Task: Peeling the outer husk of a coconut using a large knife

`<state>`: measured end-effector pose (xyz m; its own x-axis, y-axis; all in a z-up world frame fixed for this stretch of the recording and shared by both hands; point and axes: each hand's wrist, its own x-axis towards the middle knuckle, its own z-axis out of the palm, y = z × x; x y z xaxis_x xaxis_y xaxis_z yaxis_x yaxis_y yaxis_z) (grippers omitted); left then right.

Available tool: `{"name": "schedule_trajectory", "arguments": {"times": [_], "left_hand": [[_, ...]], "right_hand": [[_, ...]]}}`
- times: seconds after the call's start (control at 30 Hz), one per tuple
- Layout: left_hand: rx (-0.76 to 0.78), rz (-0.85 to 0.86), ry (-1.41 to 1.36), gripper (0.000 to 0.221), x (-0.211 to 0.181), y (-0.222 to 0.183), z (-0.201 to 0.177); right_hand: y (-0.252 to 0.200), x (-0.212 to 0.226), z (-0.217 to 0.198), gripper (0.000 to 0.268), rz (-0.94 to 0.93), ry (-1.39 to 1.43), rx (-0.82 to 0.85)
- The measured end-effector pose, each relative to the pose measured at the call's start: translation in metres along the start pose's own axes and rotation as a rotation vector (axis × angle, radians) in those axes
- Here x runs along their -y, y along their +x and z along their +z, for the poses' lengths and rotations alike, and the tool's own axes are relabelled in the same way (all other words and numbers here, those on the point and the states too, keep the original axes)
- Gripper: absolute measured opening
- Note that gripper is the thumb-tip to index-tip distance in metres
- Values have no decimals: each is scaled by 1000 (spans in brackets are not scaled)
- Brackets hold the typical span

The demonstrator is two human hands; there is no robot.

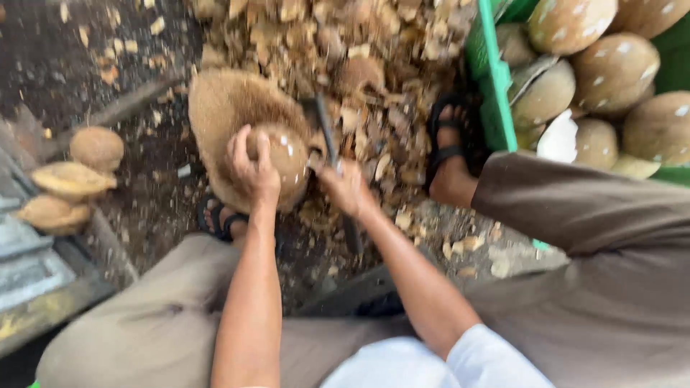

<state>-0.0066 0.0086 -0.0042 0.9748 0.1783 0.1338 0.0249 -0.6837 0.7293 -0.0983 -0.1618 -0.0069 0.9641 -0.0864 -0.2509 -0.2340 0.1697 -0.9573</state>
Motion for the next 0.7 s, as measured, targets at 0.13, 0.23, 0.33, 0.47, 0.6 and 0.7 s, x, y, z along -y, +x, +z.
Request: {"name": "schedule_trajectory", "arguments": {"times": [0.13,0.23,0.33,0.47,0.6,0.7], "left_hand": [[-26,21,-55,38,-5,5,5],[-3,-40,-33,37,-6,-3,2],[0,-58,-101,39,-5,5,6],[-6,-32,-44,39,6,-5,0],[-1,-69,-41,38,-13,-2,0],[-7,-40,-139,40,0,1,2]], "right_hand": [[12,26,-1,35,-144,39,-91],[-2,-1,-2,32,-2,0,65],[5,-11,-8,21,321,-301,143],[3,-1,0,36,-25,-21,-4],[4,-20,8,30,15,-6,40],[-6,-31,-9,26,179,-201,109]]}}
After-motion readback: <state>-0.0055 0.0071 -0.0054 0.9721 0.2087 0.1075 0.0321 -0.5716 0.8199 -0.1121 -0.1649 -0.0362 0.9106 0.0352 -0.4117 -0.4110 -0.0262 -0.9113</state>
